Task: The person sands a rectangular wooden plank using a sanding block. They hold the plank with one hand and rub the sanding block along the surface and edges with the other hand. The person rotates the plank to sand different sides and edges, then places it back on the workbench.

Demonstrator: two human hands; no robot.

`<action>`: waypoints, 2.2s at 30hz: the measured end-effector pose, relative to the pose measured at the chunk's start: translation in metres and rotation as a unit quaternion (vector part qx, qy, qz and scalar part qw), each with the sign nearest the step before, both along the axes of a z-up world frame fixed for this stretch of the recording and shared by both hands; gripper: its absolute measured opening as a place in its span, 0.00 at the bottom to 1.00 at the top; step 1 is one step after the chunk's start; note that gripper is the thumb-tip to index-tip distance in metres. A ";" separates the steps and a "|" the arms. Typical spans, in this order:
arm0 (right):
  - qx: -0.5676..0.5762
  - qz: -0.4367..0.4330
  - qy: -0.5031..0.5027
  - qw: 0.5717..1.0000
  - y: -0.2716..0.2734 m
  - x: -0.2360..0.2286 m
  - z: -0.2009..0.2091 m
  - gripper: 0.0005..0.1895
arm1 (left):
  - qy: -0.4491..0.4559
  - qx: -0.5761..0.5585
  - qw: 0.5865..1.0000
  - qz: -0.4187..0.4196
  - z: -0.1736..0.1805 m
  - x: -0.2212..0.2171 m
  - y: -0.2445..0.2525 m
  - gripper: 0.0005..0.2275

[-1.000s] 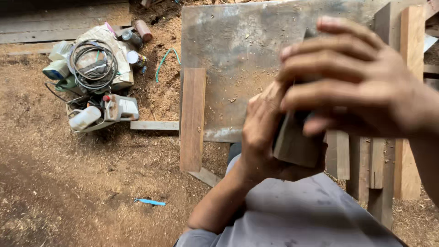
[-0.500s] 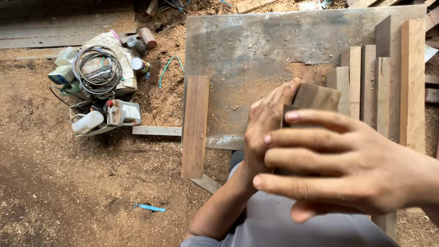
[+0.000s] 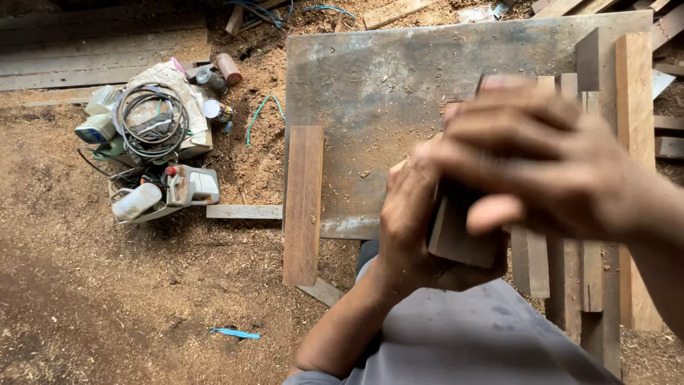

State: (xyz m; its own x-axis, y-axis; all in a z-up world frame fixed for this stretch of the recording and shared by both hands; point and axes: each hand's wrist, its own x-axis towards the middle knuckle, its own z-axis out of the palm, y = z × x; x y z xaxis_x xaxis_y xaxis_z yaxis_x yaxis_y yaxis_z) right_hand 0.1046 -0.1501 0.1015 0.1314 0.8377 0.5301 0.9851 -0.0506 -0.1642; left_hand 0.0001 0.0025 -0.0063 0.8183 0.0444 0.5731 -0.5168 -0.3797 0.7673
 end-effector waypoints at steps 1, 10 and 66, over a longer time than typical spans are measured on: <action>-0.011 -0.037 -0.011 0.999 -0.002 0.003 0.002 0.31 | -0.013 -0.017 1.000 -0.006 0.003 0.003 0.000 0.35; -0.016 -0.006 0.043 0.999 -0.002 0.000 -0.005 0.25 | -0.052 -0.021 0.997 -0.051 0.015 0.011 0.010 0.31; -0.094 0.097 0.143 0.981 0.058 -0.057 0.030 0.20 | -0.009 -0.190 0.968 -0.162 -0.014 -0.004 0.069 0.23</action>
State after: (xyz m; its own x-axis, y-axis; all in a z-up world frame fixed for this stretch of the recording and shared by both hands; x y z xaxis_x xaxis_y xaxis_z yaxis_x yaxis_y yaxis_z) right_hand 0.0476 -0.0919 0.1310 0.0819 0.9407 0.3293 0.8941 0.0766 -0.4413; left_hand -0.0034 0.0712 -0.0204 0.8142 -0.0016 0.5806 -0.5767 0.1131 0.8091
